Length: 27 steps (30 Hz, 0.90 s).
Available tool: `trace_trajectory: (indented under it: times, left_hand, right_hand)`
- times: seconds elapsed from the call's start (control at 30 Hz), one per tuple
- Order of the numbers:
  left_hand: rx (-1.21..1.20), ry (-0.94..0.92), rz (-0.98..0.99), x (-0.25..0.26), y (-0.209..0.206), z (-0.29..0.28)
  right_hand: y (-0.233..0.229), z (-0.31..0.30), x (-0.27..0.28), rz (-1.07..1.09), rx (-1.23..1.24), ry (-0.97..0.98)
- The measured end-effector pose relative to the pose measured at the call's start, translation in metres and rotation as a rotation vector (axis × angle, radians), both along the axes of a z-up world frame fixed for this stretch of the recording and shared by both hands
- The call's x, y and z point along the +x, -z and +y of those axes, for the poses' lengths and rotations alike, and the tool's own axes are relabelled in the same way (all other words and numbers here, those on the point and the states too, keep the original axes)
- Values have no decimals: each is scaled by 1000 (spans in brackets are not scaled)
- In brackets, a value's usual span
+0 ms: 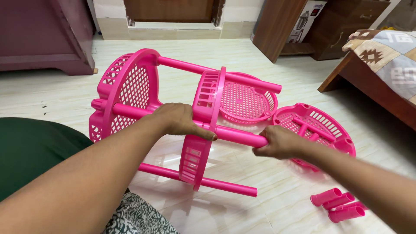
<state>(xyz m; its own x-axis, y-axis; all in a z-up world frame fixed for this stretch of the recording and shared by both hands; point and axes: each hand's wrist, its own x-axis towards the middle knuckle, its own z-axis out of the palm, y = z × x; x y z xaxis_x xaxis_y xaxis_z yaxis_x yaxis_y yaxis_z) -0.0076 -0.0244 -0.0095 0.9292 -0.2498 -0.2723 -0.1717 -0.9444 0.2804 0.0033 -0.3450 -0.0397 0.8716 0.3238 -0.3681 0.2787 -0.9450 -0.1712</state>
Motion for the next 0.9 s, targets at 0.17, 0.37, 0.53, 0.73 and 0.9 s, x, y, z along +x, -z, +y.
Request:
trace_trajectory:
  times: [0.17,0.37,0.53,0.73,0.9]
  left_hand:
    - [-17,4,15,0,1,-1]
    - [-27,8,8,0,-2,-1]
    - [-21,-17,18,2,-2,0]
    - [-37,9,-21,6,1,1]
    - [-1,-16,6,10,3,1]
  right_hand:
    - [5,4,-17,-253,-33,0]
    - [-19,0,10,262,129,82]
    - [3,9,-20,-614,-88,-111]
    - [-20,-5,24,385,125,119]
    - [-3,-8,0,-184,-52,-20]
